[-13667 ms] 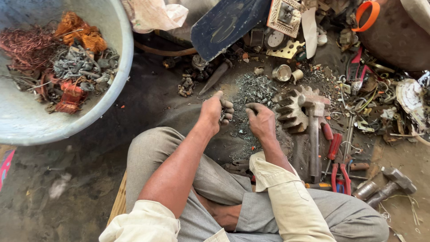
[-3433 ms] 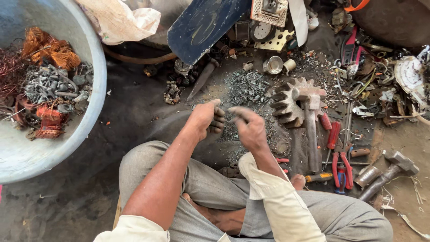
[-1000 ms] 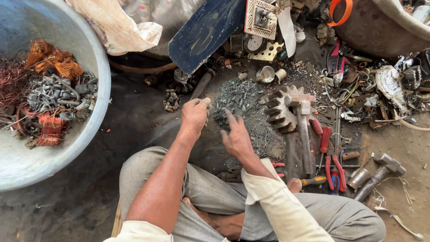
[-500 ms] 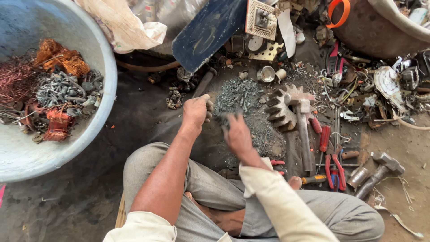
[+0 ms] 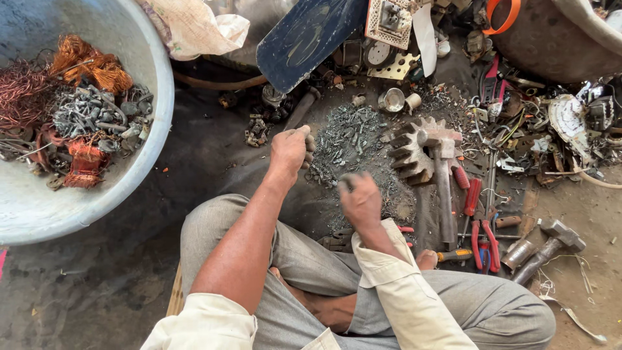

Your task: The person sorts through metal shavings and small scrap pieces by hand. They use a hammer to strike a metal gear and continue picking through the debris.

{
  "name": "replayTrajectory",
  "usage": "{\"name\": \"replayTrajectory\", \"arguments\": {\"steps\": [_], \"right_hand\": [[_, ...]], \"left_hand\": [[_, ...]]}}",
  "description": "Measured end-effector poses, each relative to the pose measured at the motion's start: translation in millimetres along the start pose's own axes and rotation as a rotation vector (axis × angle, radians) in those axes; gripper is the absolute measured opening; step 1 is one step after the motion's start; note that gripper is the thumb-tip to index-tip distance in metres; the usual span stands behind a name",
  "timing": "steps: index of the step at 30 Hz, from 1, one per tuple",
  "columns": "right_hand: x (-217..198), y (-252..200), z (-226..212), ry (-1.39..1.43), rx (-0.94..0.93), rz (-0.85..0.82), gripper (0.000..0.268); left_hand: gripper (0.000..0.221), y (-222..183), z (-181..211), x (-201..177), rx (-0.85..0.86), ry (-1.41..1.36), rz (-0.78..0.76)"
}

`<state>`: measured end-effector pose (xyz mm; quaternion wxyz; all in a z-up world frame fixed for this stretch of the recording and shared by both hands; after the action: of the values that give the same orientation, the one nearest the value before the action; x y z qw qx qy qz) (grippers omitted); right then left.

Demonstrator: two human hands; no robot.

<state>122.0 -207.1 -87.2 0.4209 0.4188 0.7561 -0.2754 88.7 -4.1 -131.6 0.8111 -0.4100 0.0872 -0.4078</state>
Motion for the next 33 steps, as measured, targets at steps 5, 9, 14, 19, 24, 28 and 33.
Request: {"name": "replayTrajectory", "arguments": {"steps": [5, 9, 14, 19, 24, 28, 33], "right_hand": [[3.8, 1.6, -4.8, 0.014, -0.147, 0.121, 0.015], [6.8, 9.1, 34.7, 0.186, 0.19, -0.048, 0.017], [12.6, 8.0, 3.3, -0.094, -0.111, -0.043, 0.025], [8.9, 15.6, 31.3, 0.201, 0.167, -0.016, 0.013], [5.2, 17.2, 51.0, 0.834, 0.422, -0.023, 0.024], [2.3, 21.1, 50.9, 0.695, 0.423, -0.021, 0.017], [2.9, 29.2, 64.5, 0.291, 0.377, -0.04, 0.032]], "left_hand": [[0.033, -2.0, 3.1, 0.3, 0.011, 0.024, 0.003], [0.032, -5.8, 3.2, 0.8, -0.009, 0.082, 0.016], [0.032, -10.5, 5.5, 0.7, -0.017, 0.09, 0.023], [0.031, -10.1, 5.5, 0.2, -0.01, 0.075, 0.02], [0.03, -7.2, 2.4, 3.8, -0.01, 0.079, 0.008], [0.031, -5.8, 1.3, 2.9, -0.019, 0.089, 0.013], [0.03, -4.3, -0.3, 4.1, -0.004, 0.08, -0.003]]}}
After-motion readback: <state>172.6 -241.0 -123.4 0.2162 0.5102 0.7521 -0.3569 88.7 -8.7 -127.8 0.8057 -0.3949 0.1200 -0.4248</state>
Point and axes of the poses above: each hand's wrist, its own y-axis towards the middle knuckle, its own x-axis out of the palm, z = x × y, the point moved 8 cm from there along y, towards the middle knuckle, and after that the axes turned 4 degrees about -x, right-handed, at the moved point
